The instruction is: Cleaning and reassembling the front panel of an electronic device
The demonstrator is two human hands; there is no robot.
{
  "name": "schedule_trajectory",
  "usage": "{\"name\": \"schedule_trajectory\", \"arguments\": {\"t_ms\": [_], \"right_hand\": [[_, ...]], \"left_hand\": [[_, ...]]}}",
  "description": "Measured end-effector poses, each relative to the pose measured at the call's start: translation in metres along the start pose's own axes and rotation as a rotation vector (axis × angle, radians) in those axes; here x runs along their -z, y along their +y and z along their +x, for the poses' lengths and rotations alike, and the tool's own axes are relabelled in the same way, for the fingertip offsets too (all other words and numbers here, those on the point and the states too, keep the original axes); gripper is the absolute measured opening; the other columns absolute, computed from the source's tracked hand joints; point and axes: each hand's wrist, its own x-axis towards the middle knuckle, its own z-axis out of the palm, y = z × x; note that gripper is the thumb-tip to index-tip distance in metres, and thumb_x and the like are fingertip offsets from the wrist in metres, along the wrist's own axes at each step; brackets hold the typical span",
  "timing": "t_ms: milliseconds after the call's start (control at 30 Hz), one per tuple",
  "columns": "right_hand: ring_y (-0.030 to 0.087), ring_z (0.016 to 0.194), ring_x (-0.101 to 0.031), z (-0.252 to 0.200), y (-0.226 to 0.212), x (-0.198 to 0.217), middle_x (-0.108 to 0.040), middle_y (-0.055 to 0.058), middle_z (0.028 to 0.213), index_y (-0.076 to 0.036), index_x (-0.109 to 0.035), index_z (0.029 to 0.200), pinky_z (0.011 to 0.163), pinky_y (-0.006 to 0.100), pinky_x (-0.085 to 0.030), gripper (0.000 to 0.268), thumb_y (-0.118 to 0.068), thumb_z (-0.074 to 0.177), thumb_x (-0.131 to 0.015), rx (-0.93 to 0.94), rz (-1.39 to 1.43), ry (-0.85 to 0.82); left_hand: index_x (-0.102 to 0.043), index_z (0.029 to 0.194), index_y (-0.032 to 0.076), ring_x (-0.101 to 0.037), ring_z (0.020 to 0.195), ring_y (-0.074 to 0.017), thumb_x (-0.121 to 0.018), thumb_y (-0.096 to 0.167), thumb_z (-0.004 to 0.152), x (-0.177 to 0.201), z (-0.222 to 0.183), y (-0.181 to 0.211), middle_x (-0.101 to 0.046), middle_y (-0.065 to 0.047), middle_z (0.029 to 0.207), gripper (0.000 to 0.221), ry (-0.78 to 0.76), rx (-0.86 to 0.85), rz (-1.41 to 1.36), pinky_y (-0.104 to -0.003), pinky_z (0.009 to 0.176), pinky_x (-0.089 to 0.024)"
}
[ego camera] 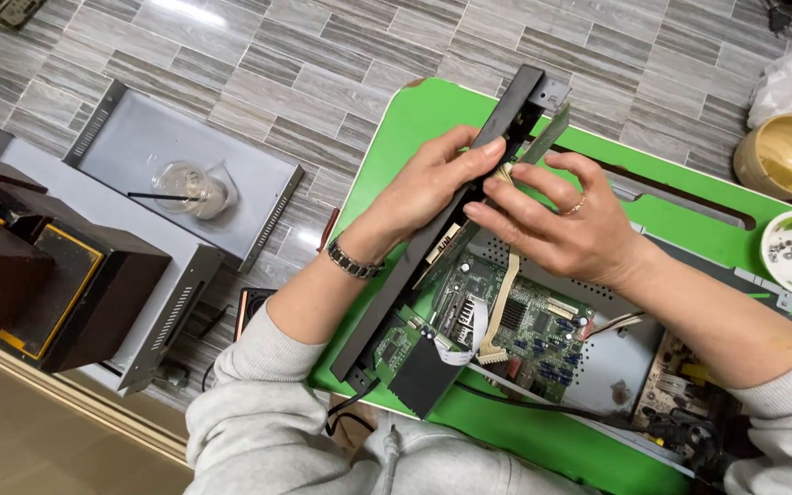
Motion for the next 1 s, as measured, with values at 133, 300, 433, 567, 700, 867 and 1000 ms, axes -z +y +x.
{"name": "schedule_trajectory", "arguments": {"t_ms": [133, 300, 433, 567, 700, 867, 1000], "right_hand": [[0.026, 0.109, -0.064, 0.003, 0.002, -0.001, -0.069, 0.007, 0.125, -0.014, -0.071, 0.129, 0.09, 0.048, -0.052, 0.026, -0.01, 0.105, -0.063, 0.011, 0.004, -0.01], [0.026, 0.109, -0.065, 0.012, 0.002, 0.001, -0.071, 0.006, 0.12, -0.016, -0.074, 0.127, 0.091, 0.047, -0.05, 0.024, -0.013, 0.104, -0.065, 0.044, 0.005, 0.015], [0.026, 0.108, -0.064, 0.015, 0.0, 0.002, -0.07, 0.007, 0.12, -0.015, -0.074, 0.124, 0.091, 0.048, -0.05, 0.022, -0.013, 0.105, -0.063, 0.018, 0.028, 0.007], [0.026, 0.108, -0.066, 0.011, -0.005, -0.002, -0.067, 0.009, 0.121, -0.015, -0.071, 0.124, 0.09, 0.048, -0.052, 0.019, -0.021, 0.106, -0.067, -0.018, 0.049, -0.009], [0.023, 0.108, -0.066, 0.016, -0.001, -0.005, -0.069, 0.007, 0.117, -0.017, -0.074, 0.12, 0.092, 0.048, -0.051, 0.018, -0.025, 0.106, -0.067, 0.002, 0.02, 0.042], [0.022, 0.102, -0.065, 0.013, -0.001, -0.007, -0.066, 0.008, 0.118, -0.019, -0.073, 0.12, 0.091, 0.044, -0.048, 0.017, -0.02, 0.105, -0.065, -0.025, 0.006, 0.039], [0.021, 0.092, -0.064, 0.005, -0.001, -0.01, -0.066, 0.011, 0.116, -0.023, -0.071, 0.126, 0.085, 0.043, -0.051, 0.025, -0.015, 0.104, -0.066, -0.069, 0.014, 0.033]], "left_hand": [[-0.06, 0.098, 0.013, -0.049, 0.082, -0.0029, -0.061, 0.042, 0.097, 0.001, 0.0, -0.004, -0.055, 0.007, 0.087, 0.028, -0.02, 0.034, -0.051, -0.022, 0.072, -0.043], [-0.06, 0.099, 0.013, -0.05, 0.081, -0.0031, -0.06, 0.043, 0.097, 0.001, -0.003, 0.0, -0.056, 0.007, 0.086, 0.03, -0.03, 0.033, -0.009, -0.022, 0.073, -0.043], [-0.06, 0.1, 0.011, -0.056, 0.076, -0.0041, -0.06, 0.039, 0.098, 0.0, -0.003, -0.001, -0.062, 0.003, 0.081, 0.028, -0.034, 0.047, -0.08, -0.022, 0.068, -0.047], [-0.064, 0.106, 0.011, -0.052, 0.086, -0.0027, -0.058, 0.04, 0.1, -0.001, -0.005, 0.002, -0.06, 0.006, 0.093, 0.03, -0.021, 0.029, 0.009, -0.022, 0.078, -0.045], [-0.064, 0.109, 0.011, -0.054, 0.09, -0.0027, -0.058, 0.04, 0.099, 0.001, -0.005, 0.002, -0.061, 0.006, 0.096, 0.031, -0.019, 0.03, 0.0, -0.022, 0.082, -0.046], [-0.062, 0.114, 0.01, -0.055, 0.097, -0.0045, -0.057, 0.037, 0.101, 0.0, -0.007, 0.007, -0.062, 0.004, 0.102, 0.03, -0.024, 0.03, 0.034, -0.023, 0.09, -0.046], [-0.061, 0.112, 0.011, -0.057, 0.09, -0.0053, -0.058, 0.035, 0.1, -0.003, -0.009, 0.012, -0.06, 0.004, 0.098, 0.027, -0.04, 0.065, -0.035, -0.022, 0.082, -0.048]]}}
